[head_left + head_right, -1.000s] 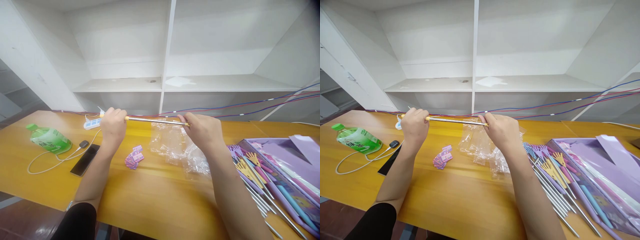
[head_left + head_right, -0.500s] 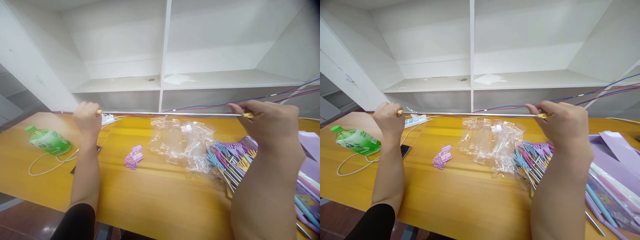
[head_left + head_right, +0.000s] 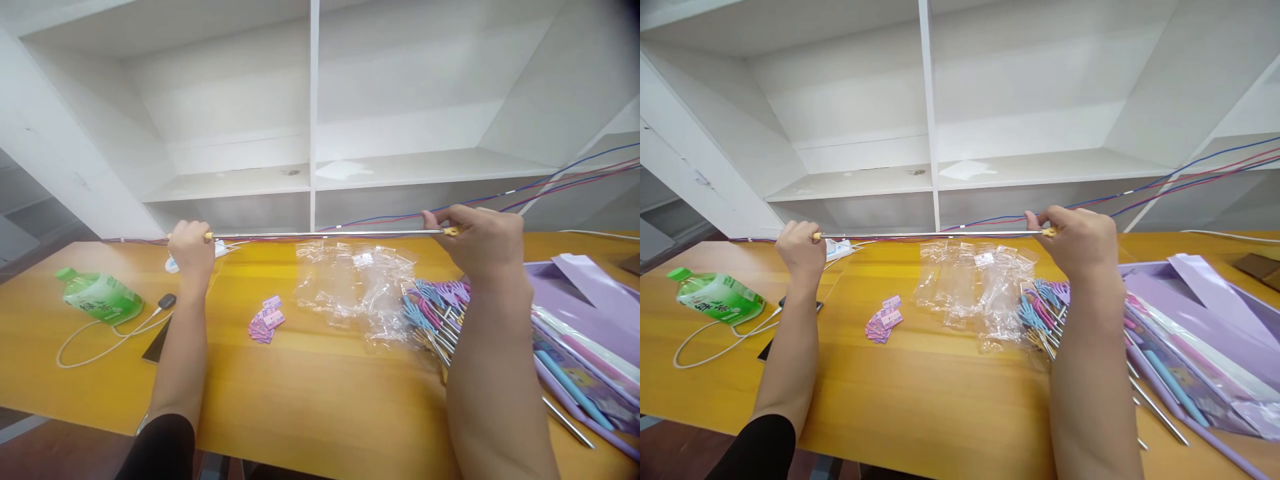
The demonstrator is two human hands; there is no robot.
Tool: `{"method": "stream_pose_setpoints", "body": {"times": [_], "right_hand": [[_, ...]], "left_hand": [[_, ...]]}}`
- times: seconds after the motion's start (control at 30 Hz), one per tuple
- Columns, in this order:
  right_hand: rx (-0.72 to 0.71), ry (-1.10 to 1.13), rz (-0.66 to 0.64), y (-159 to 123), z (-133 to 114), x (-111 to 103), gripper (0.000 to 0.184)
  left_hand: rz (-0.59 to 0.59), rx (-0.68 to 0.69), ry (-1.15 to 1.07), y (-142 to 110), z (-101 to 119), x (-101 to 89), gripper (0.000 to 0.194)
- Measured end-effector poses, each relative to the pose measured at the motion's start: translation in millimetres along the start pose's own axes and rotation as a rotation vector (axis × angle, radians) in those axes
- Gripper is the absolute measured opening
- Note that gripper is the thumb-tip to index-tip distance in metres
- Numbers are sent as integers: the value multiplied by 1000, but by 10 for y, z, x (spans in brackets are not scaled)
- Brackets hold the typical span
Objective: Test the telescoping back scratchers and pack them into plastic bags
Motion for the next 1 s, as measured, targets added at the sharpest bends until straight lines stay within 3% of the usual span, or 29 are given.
{"method": "stream_pose_setpoints", "body": {"times": [0.1, 0.33, 0.57, 1.0], "right_hand": [[-47, 0, 2, -41, -22, -5, 39], [-111, -48, -11, -49, -94, -109, 39], [-139, -105, -1, -3, -93, -143, 49], [-102, -56, 57, 10, -107, -290, 40]], "left_hand": [[-1, 13, 14, 6, -73, 16, 33], [130, 32, 35, -1, -199, 19, 42], [103, 16, 33, 8, -158, -3, 42], [63, -17, 43, 62, -122, -72, 36]]}}
Point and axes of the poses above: each hand's wrist, its own y-axis towards the middle knuckle, its own x-axis out of the palm, z = x × y, the point moved 1 cm from there along y, towards the middle knuckle, and after that the axes turned 10 degrees about z, right-handed, at the moved point
